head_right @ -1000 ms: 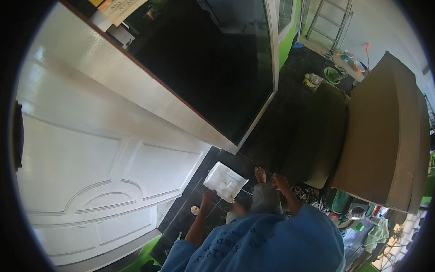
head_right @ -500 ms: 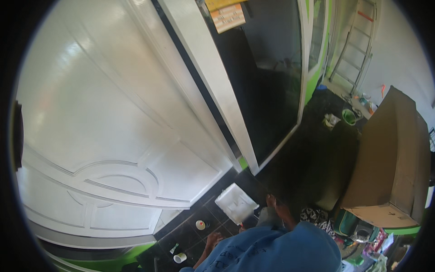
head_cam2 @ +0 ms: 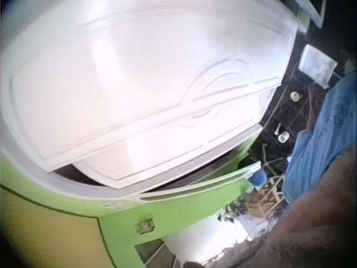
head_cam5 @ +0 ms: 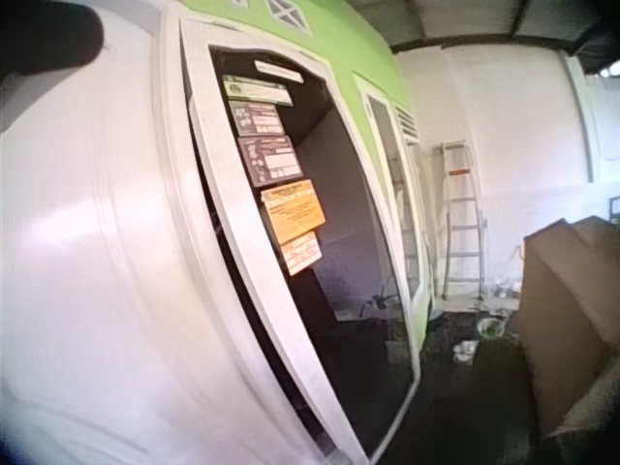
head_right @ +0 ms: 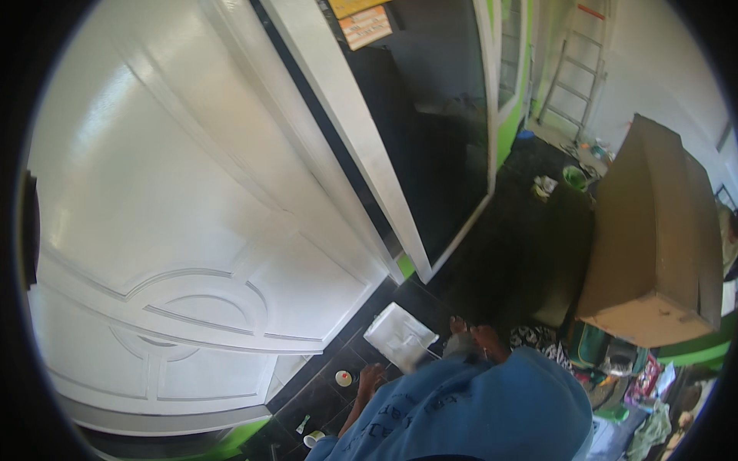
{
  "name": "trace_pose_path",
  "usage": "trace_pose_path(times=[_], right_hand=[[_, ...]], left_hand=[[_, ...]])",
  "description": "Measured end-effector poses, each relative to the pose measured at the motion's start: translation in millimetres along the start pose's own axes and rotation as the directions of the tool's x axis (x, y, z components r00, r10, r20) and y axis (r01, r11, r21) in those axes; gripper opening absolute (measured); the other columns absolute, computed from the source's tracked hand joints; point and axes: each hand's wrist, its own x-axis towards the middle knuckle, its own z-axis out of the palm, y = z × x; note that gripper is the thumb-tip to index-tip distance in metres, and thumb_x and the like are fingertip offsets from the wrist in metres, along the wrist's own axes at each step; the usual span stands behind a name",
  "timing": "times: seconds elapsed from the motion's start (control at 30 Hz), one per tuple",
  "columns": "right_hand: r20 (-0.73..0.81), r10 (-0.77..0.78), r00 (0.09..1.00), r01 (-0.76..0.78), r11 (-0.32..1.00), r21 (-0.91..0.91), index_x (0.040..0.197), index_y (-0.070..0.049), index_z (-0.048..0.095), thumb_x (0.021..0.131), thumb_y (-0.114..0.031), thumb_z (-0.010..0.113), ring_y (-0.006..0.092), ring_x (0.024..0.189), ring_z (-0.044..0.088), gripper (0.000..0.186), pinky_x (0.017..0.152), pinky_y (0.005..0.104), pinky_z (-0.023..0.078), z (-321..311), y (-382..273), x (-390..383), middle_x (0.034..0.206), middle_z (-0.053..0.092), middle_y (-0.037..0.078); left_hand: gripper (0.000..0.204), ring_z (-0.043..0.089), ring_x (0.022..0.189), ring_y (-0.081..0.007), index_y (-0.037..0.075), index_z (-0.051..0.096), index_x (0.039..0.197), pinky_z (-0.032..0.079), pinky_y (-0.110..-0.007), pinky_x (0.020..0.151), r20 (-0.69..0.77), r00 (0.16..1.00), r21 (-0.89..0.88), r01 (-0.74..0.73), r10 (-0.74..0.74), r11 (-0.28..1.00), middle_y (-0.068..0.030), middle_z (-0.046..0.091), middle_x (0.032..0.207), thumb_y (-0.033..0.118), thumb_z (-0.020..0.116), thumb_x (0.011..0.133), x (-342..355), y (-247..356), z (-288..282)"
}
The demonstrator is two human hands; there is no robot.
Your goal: The person uses a paint roller to apply white paint to a green wall and white door frame. They repeatedly load the roller from a paint tray on the floor and roll paint onto the wall and trim, working around a doorway.
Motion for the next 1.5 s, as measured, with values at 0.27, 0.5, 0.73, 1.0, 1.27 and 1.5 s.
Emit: trace_pose_path(times=[0.27, 0.5, 0.73, 1.0, 1.27, 1.5], right_hand=[[0.07, 0.174, 0.982, -0.183, 0.97, 0.163, 0.082, -0.003, 0.064, 0.097, -0.041, 0.05, 0.0199, 0.06, 0.063, 0.044, 0.046, 0.0364, 0.046, -4.5, -61.7, -33.9, 0.068, 0.062, 0.01], [-0.056, -0.202, 0.978, 0.181, 0.948, -0.262, 0.089, -0.001, 0.064, 0.097, -0.031, 0.049, 0.0315, 0.07, 0.065, 0.035, 0.066, 0.0459, 0.05, 8.4, -35.4, -12.0, 0.076, 0.064, 0.018], [-0.049, 0.064, 0.997, -0.073, 0.974, -0.216, 0.087, -0.001, 0.065, 0.096, -0.034, 0.049, 0.0312, 0.074, 0.066, 0.039, 0.071, 0.0461, 0.05, -17.9, -41.1, -6.3, 0.084, 0.068, 0.02], [0.02, 0.236, 0.972, -0.235, 0.951, 0.199, 0.086, -0.002, 0.067, 0.096, -0.042, 0.053, 0.0216, 0.065, 0.064, 0.043, 0.052, 0.0372, 0.052, -86.6, -36.8, 63.9, 0.076, 0.065, 0.012], [0.171, 0.418, 0.892, -0.451, 0.798, 0.399, 0.099, -0.007, 0.064, 0.096, -0.041, 0.056, 0.0162, 0.071, 0.067, 0.035, 0.051, 0.0327, 0.053, -144.5, -24.5, 113.0, 0.088, 0.067, 0.005], [0.072, 0.527, 0.847, -0.425, 0.589, 0.687, 0.099, -0.007, 0.066, 0.097, -0.041, 0.056, 0.019, 0.072, 0.067, 0.035, 0.055, 0.0351, 0.053, -178.2, -31.8, 114.3, 0.087, 0.068, 0.006]], left_hand=[[0.033, 0.063, 0.084, -0.0177, -0.001, 0.065, 0.1, 0.05, -0.034, 0.074, 0.079, 0.978, 0.162, -0.206, 0.195, 0.965, -0.0076, 0.067, 0.09, 0.029, 0.068, 0.088, -12.2, -10.8, -16.0], [0.045, 0.067, 0.091, -0.024, 0.005, 0.066, 0.104, 0.044, -0.043, 0.092, 0.01, 0.989, 0.145, 0.146, -0.149, 0.979, -0.0082, 0.069, 0.094, 0.048, 0.062, 0.092, -35.7, -40.5, -39.4], [0.043, 0.068, 0.096, -0.024, 0.006, 0.067, 0.104, 0.045, -0.044, 0.088, 0.035, 0.984, 0.145, 0.167, -0.174, 0.975, -0.0088, 0.069, 0.096, 0.041, 0.077, 0.082, -36.6, -69.3, -61.8], [0.041, 0.066, 0.084, -0.0195, 0.003, 0.067, 0.108, 0.047, -0.038, 0.077, 0.041, 0.993, 0.158, 0.101, -0.109, 0.982, -0.0093, 0.07, 0.093, 0.036, 0.075, 0.085, 12.8, 13.2, 31.4], [0.041, 0.067, 0.091, -0.0198, -0.004, 0.073, 0.102, 0.051, -0.033, 0.081, 0.031, 0.998, 0.451, 0.036, -0.056, 0.892, -0.0142, 0.074, 0.096, 0.035, 0.07, 0.09, 69.6, 133.1, 168.7], [0.025, 0.062, 0.077, -0.0145, -0.001, 0.071, 0.095, 0.048, -0.031, 0.068, -0.016, 0.994, 0.343, 0.109, -0.11, 0.933, -0.0081, 0.07, 0.083, 0.015, 0.077, 0.077, 117.8, 118.3, 150.5]])
